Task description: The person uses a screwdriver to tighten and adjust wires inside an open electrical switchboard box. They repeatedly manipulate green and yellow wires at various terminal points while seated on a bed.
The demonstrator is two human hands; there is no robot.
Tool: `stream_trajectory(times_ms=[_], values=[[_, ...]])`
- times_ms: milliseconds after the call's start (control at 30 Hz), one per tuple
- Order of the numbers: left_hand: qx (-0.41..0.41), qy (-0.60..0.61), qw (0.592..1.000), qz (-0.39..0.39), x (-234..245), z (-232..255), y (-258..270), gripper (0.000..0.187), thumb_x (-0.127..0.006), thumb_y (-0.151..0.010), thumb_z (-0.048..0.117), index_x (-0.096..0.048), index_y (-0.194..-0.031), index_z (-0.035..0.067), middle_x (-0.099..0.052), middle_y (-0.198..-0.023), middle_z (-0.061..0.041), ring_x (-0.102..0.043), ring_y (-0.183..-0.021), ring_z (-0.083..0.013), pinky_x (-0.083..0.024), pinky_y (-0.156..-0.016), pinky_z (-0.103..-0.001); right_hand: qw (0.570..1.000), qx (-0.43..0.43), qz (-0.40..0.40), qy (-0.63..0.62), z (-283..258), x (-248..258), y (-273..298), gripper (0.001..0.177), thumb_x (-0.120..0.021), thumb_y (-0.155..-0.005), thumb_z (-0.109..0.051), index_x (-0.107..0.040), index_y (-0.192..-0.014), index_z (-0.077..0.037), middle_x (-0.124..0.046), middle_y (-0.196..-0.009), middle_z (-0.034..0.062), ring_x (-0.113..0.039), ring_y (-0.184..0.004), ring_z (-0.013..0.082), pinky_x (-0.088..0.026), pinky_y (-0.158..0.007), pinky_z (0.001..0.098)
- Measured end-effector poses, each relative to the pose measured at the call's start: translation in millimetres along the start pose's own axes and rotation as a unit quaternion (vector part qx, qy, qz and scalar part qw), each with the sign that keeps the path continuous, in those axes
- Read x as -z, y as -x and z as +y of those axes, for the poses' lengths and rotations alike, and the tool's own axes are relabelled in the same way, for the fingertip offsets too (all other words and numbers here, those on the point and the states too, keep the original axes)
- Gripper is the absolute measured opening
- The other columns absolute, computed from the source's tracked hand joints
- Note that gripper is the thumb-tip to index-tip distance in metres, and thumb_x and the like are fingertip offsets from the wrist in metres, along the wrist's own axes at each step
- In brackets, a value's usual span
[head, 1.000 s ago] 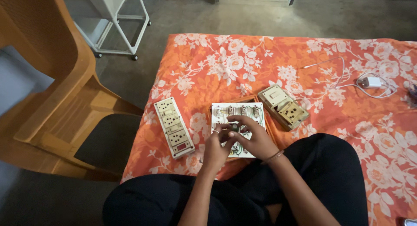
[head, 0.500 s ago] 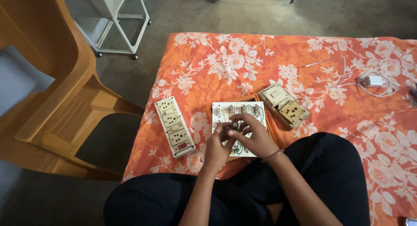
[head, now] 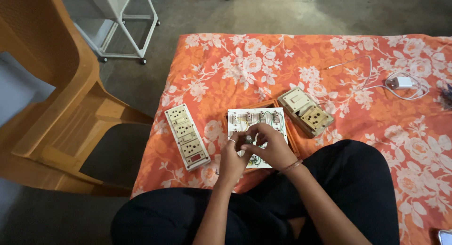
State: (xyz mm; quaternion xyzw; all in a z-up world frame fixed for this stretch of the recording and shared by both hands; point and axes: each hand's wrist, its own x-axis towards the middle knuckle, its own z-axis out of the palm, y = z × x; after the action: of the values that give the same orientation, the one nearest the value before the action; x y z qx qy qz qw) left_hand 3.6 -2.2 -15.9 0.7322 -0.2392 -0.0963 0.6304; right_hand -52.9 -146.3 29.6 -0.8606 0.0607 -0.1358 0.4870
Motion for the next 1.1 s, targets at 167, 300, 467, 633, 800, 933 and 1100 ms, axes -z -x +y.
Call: stream_trajectory(times_ms=[167,300,467,633,800,933,1100], values=[[0.037,0.076,0.996,-0.032,-2.7,3.8,-1.1,0.039,-0.071,-0.090,0.001,-0.060,-0.127,0.004,-0.076,-0.111,-0.011,-0.076,-0.107,-0.0195,-0.061,-0.091,-0.032,0.996,0.035,-0.033,-0.070,-6.9,14.5,3.9,0.037,-0.074,-0.088,-0.013,-0.065,-0.124,-0.009,-0.068,-0.111,0.0012,-0.068,-0.095,0.0126,-0.058,-0.072,0.0273],[0.041,0.079,0.995,-0.043,-3.7,8.9,1.4,0.039,-0.070,-0.092,-0.001,-0.059,-0.129,0.004,-0.074,-0.118,-0.010,-0.071,-0.115,-0.0183,-0.057,-0.094,-0.032,0.998,0.038,-0.017,-0.046,-0.6,13.3,2.7,0.029,-0.077,-0.088,-0.012,-0.069,-0.116,-0.008,-0.073,-0.104,0.0022,-0.071,-0.092,0.0135,-0.058,-0.076,0.0275],[-0.023,0.017,1.000,-0.009,-0.8,7.7,1.6,0.042,-0.075,-0.084,-0.006,-0.063,-0.123,0.001,-0.074,-0.111,-0.013,-0.073,-0.105,-0.0208,-0.059,-0.089,-0.033,1.000,0.005,0.010,-0.018,3.9,3.9,2.1,0.035,-0.089,-0.078,-0.014,-0.068,-0.104,-0.005,-0.069,-0.093,0.0051,-0.065,-0.079,0.0153,-0.056,-0.070,0.0290],[0.049,0.067,0.996,-0.031,0.4,5.0,-1.5,0.039,-0.071,-0.087,-0.005,-0.063,-0.125,0.003,-0.076,-0.111,-0.011,-0.075,-0.104,-0.0189,-0.060,-0.089,-0.031,0.999,0.013,0.008,-0.041,-0.3,4.9,2.7,0.041,-0.085,-0.080,-0.017,-0.064,-0.113,-0.006,-0.066,-0.101,0.0034,-0.066,-0.081,0.0132,-0.056,-0.068,0.0281],[0.058,0.094,0.993,-0.048,-3.9,7.6,1.8,0.037,-0.067,-0.091,-0.001,-0.062,-0.127,0.003,-0.077,-0.115,-0.009,-0.075,-0.112,-0.0190,-0.058,-0.092,-0.030,0.998,0.024,-0.007,-0.063,4.3,9.6,5.6,0.031,-0.078,-0.088,-0.014,-0.069,-0.116,-0.008,-0.072,-0.103,0.0018,-0.070,-0.087,0.0112,-0.058,-0.073,0.0274],[-0.019,0.020,0.999,-0.031,-1.7,11.3,2.5,0.034,-0.071,-0.089,0.000,-0.063,-0.123,0.001,-0.073,-0.112,-0.013,-0.072,-0.108,-0.0220,-0.057,-0.091,-0.031,0.999,0.034,0.020,-0.023,7.1,6.4,3.7,0.031,-0.083,-0.083,-0.013,-0.069,-0.110,-0.006,-0.072,-0.094,0.0035,-0.068,-0.079,0.0113,-0.057,-0.071,0.0277],[0.002,-0.009,1.000,-0.005,1.9,12.1,1.1,0.031,-0.073,-0.086,-0.002,-0.066,-0.116,0.000,-0.075,-0.107,-0.012,-0.074,-0.099,-0.0205,-0.059,-0.085,-0.032,0.999,-0.028,0.025,0.011,-0.6,-1.2,3.0,0.039,-0.091,-0.075,-0.017,-0.065,-0.100,-0.004,-0.068,-0.086,0.0043,-0.065,-0.070,0.0122,-0.056,-0.065,0.0288]])
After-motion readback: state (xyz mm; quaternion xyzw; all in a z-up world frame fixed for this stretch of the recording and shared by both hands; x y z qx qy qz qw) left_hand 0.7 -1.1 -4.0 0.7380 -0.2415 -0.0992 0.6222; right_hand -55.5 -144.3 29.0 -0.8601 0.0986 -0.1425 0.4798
